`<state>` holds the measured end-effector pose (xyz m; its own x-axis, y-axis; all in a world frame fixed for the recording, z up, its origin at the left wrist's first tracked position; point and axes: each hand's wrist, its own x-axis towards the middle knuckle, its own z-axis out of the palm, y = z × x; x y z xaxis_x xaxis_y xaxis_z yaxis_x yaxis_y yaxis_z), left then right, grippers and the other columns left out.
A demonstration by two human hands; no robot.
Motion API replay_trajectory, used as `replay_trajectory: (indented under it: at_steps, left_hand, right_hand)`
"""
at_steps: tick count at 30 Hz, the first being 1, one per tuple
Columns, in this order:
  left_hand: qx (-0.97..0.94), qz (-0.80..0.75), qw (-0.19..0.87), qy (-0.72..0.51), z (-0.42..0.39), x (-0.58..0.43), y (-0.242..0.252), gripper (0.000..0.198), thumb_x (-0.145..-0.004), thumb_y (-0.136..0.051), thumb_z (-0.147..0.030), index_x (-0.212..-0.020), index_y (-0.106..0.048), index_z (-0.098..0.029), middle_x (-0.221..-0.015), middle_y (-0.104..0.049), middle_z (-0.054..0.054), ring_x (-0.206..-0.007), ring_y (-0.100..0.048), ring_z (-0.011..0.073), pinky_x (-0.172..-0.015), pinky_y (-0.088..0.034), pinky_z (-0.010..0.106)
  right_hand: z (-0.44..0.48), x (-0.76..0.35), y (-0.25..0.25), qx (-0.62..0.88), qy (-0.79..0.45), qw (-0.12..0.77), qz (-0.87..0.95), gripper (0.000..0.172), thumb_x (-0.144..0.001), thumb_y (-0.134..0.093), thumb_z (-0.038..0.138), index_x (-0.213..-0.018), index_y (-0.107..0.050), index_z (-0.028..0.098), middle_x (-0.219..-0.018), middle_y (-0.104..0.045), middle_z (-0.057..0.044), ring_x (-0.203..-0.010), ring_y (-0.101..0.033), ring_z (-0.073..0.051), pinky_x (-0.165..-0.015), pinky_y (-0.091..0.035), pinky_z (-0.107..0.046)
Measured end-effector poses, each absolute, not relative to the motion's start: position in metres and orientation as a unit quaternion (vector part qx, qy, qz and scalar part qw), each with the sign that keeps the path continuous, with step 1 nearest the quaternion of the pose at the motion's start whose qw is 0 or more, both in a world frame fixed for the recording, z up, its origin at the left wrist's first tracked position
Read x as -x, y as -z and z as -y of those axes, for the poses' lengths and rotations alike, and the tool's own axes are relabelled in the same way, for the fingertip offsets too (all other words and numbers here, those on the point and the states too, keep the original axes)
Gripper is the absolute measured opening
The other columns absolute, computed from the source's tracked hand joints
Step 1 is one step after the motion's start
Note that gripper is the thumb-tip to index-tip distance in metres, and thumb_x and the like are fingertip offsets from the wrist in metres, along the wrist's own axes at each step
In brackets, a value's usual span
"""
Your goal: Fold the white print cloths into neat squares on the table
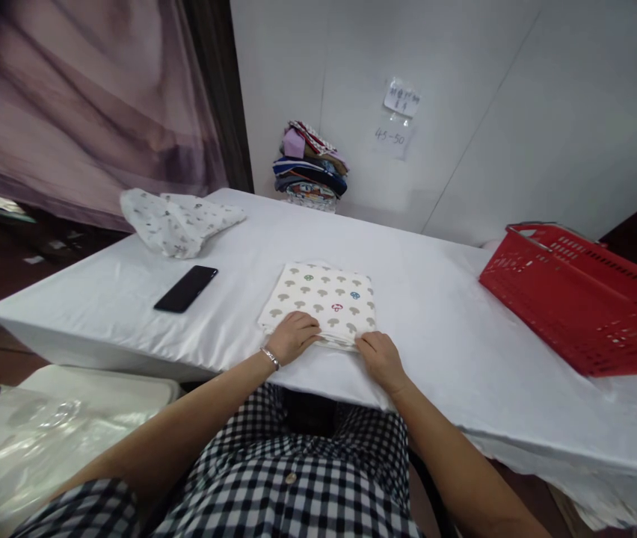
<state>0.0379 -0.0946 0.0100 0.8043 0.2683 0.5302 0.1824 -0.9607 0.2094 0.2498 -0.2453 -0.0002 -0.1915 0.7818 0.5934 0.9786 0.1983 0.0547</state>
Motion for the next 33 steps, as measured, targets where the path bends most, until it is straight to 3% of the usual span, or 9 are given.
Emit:
replay_trajectory:
  at_steps: [4, 10, 14, 20, 26, 33]
  left_hand:
    - [-0.957, -0.115, 0.029, -0.265, 0.1, -0.037, -0.016, 0.02, -0.089, -0.041, -0.024, -0.091, -0.061, -0.02, -0.09, -0.061, 0.004, -0.088, -0.048, 0.0166, -0.082, -0.036, 0.032]
    - [-0.967, -0.137, 0.032, -0.214, 0.106, -0.039, -0.029, 0.034, -0.087, -0.045, -0.032, -0.118, -0.049, -0.021, -0.096, -0.057, 0.005, -0.09, -0.047, 0.019, -0.081, -0.034, 0.034]
    - [-0.969, -0.144, 0.033, -0.199, 0.106, -0.045, -0.03, 0.026, -0.087, -0.046, -0.032, -0.109, -0.055, -0.023, -0.088, -0.056, 0.004, -0.085, -0.047, 0.0184, -0.078, -0.033, 0.035]
    - [-0.953, -0.148, 0.062, -0.255, 0.106, -0.046, -0.018, 0.019, -0.087, -0.046, -0.028, -0.096, -0.062, -0.024, -0.086, -0.057, 0.003, -0.084, -0.048, 0.0169, -0.077, -0.033, 0.033]
    - [-0.964, -0.105, 0.006, -0.243, 0.112, -0.043, -0.015, 0.024, -0.091, -0.037, -0.022, -0.098, -0.06, -0.022, -0.094, -0.058, 0.004, -0.089, -0.047, 0.0173, -0.08, -0.033, 0.034]
    - [-0.963, -0.123, 0.012, -0.239, 0.124, -0.034, -0.019, 0.026, -0.091, -0.036, -0.02, -0.107, -0.055, -0.018, -0.1, -0.058, 0.006, -0.097, -0.047, 0.0174, -0.087, -0.035, 0.034]
  right_hand:
    - [0.247, -0.252, 0.0, 0.6, 0.193, 0.23, 0.741, 0.022, -0.086, -0.044, 0.018, -0.096, -0.064, 0.02, -0.087, -0.062, -0.006, -0.079, -0.051, -0.017, -0.069, -0.042, -0.03]
    - [0.24, -0.243, -0.015, 0.621, 0.151, 0.185, 0.747, 0.033, -0.087, -0.046, 0.034, -0.112, -0.057, 0.017, -0.093, -0.059, -0.01, -0.083, -0.051, -0.019, -0.072, -0.041, -0.033]
    - [0.231, -0.232, -0.023, 0.626, 0.136, 0.17, 0.749, 0.031, -0.088, -0.044, 0.034, -0.109, -0.059, 0.017, -0.095, -0.059, -0.01, -0.083, -0.051, -0.019, -0.071, -0.04, -0.032]
    - [0.229, -0.227, -0.013, 0.605, 0.175, 0.234, 0.741, 0.024, -0.088, -0.043, 0.019, -0.096, -0.065, 0.019, -0.086, -0.062, -0.006, -0.078, -0.051, -0.016, -0.07, -0.039, -0.029]
    - [0.237, -0.228, -0.008, 0.602, 0.153, 0.233, 0.748, 0.025, -0.087, -0.043, 0.019, -0.097, -0.065, 0.02, -0.089, -0.063, -0.006, -0.082, -0.052, -0.017, -0.072, -0.041, -0.031]
    - [0.221, -0.224, -0.034, 0.596, 0.067, 0.303, 0.741, 0.02, -0.086, -0.047, 0.025, -0.094, -0.064, 0.018, -0.093, -0.061, -0.008, -0.088, -0.055, -0.018, -0.079, -0.046, -0.032]
